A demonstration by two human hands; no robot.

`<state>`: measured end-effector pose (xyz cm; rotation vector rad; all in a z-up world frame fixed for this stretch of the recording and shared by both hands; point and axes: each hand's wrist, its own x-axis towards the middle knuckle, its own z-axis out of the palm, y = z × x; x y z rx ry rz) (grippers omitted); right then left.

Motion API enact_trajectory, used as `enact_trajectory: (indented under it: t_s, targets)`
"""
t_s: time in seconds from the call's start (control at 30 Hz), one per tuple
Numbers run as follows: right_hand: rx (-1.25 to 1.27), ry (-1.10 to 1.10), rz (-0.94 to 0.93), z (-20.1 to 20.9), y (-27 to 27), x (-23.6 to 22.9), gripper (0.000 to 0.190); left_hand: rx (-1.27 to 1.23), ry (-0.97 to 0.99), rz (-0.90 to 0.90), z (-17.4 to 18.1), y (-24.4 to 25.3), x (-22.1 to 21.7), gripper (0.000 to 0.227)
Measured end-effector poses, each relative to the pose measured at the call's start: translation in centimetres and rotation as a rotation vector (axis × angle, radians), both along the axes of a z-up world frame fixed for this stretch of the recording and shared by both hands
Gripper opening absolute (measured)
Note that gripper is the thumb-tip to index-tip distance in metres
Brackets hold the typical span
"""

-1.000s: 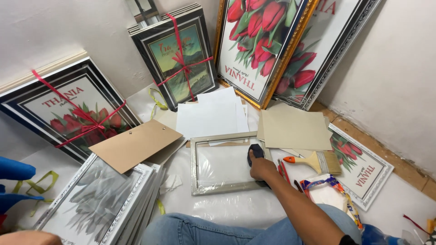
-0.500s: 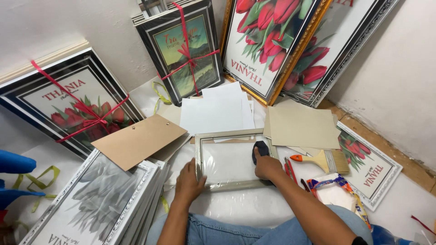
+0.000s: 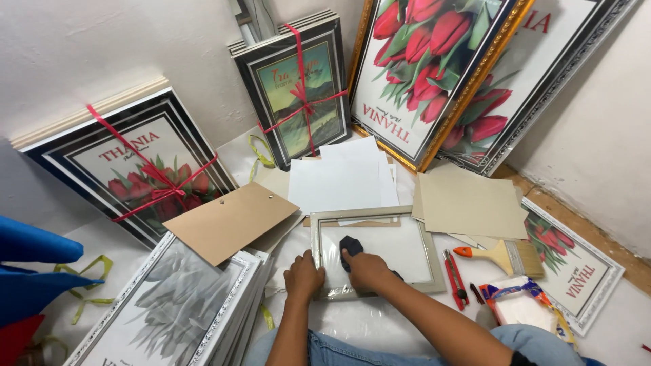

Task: Cleaning the glass of a picture frame and assembling it with artwork and a backing board

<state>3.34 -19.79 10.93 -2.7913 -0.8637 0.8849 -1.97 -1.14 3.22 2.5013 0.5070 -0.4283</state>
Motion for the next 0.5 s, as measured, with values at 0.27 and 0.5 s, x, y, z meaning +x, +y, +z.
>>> enact_trajectory:
  t_s: [0.27,0.5]
  targets:
    - [-0.014,0.001,-0.018,-0.3,5.9,4.8,0.074,-0.035,0.024,0.018,1.0,0.2,0.2,0.064]
    - [-0.096,-0.072,0.137,-0.1,4.8,2.0,0.076,-0.020,0.059,0.006,2.0,0.0,0.1,0.065]
